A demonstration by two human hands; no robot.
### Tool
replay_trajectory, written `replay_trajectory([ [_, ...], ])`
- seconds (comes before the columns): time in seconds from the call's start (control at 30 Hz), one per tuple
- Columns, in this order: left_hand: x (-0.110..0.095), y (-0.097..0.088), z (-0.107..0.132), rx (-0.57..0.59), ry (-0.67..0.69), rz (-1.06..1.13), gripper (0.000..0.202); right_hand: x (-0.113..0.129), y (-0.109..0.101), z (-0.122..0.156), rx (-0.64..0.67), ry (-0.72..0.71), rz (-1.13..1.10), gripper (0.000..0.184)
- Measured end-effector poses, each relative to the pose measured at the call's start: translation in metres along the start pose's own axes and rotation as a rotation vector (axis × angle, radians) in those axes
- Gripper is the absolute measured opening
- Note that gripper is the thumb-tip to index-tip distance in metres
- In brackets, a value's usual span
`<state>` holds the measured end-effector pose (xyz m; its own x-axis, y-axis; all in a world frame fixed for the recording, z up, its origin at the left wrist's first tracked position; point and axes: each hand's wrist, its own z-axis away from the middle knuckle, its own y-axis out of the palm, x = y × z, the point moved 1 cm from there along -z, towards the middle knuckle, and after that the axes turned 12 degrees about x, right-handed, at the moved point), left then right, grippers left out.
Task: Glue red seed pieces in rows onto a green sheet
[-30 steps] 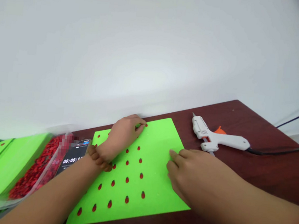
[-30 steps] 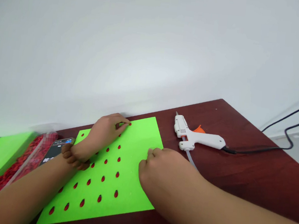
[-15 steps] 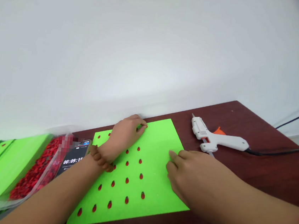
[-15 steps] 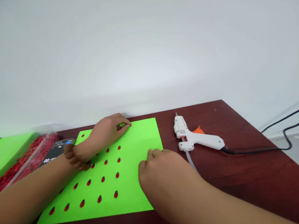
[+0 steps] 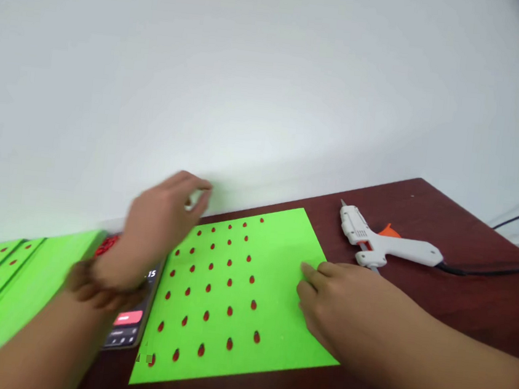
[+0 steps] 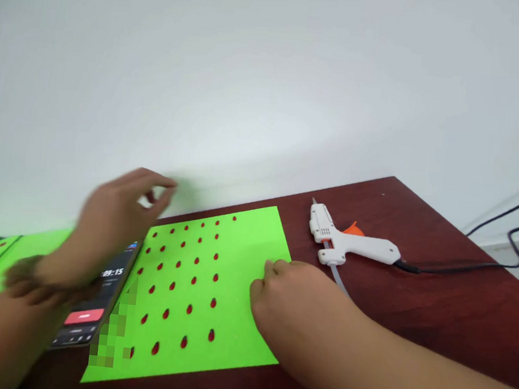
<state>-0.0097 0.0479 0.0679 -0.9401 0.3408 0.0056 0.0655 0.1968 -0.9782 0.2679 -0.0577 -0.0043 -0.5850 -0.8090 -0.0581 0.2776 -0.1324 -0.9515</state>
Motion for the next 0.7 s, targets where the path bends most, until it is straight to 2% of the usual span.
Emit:
replay_trajectory([
  [0.07,0.044,-0.033,0.023,-0.032,-0.16,-0.12,0.032,0.0,0.001,0.0,0.008,0.002,0.023,0.019],
  [0.13,0.094,-0.052,0.055,0.121,-0.388,-0.187,0.036,0.001,0.001,0.001,0.011,0.01,0.042,0.016],
  [0.2,0.135,-0.055,0.09,0.317,-0.494,-0.13,0.039,0.001,0.002,0.002,0.013,0.006,0.064,0.015],
  [0.27,0.158,-0.045,0.119,0.386,-0.483,-0.053,0.034,0.0,0.003,0.002,-0.006,0.008,0.073,0.016],
  [0.37,0.159,-0.024,0.144,0.457,-0.424,0.025,0.023,-0.001,0.005,0.004,-0.079,0.045,0.045,0.014],
  [0.47,0.146,-0.012,0.148,0.473,-0.418,0.02,0.018,-0.002,0.007,0.005,-0.122,0.069,0.02,0.016],
  [0.57,0.141,-0.012,0.146,0.47,-0.43,-0.008,0.024,-0.002,0.006,0.006,-0.131,0.074,0.019,0.016],
  [0.7,0.147,-0.023,0.145,0.465,-0.435,-0.042,0.026,-0.003,0.005,0.006,-0.118,0.085,0.002,0.015],
])
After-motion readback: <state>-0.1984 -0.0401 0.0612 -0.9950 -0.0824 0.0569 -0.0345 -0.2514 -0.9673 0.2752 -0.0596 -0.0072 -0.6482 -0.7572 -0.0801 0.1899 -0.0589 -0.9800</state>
